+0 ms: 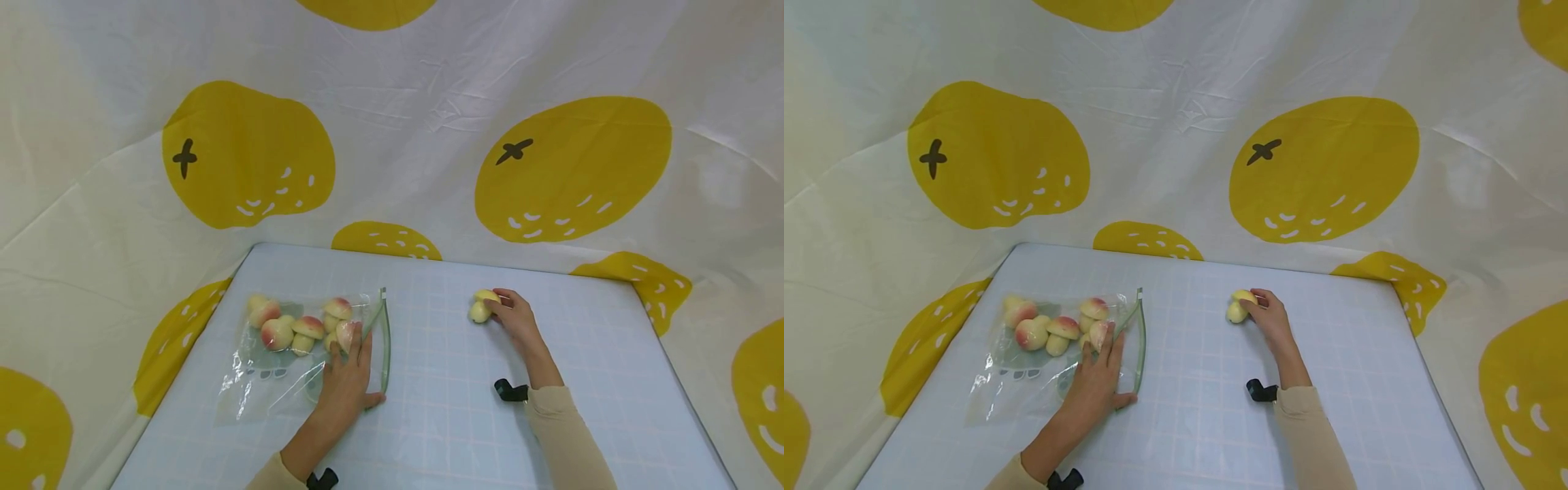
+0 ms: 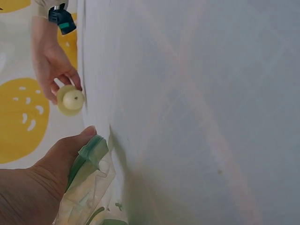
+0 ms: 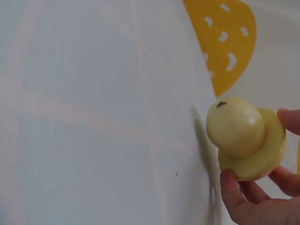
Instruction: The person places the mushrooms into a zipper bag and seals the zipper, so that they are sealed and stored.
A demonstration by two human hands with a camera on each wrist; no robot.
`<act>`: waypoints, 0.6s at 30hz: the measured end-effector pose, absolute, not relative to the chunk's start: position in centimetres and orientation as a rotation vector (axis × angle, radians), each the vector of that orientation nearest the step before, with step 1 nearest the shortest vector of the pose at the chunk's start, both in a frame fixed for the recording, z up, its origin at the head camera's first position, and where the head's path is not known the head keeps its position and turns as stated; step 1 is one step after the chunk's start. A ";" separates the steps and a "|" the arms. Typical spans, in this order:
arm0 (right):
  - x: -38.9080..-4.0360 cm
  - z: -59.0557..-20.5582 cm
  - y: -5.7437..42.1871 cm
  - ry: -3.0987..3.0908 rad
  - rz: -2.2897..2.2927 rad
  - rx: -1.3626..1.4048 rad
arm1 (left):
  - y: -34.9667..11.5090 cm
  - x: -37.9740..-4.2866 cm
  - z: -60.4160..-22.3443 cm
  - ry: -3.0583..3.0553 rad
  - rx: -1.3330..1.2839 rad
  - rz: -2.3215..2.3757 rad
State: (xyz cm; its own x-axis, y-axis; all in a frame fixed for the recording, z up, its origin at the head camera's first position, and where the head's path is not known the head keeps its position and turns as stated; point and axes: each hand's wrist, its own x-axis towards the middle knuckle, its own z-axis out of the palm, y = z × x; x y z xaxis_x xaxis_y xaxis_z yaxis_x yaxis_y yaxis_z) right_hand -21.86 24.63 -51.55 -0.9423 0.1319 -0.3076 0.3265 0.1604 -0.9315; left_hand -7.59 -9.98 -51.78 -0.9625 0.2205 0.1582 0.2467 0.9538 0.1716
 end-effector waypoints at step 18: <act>-20.0 -51.8 21.8 2.301 -1.921 0.314 | -9.9 -7.6 -51.7 -2.967 -0.354 -0.261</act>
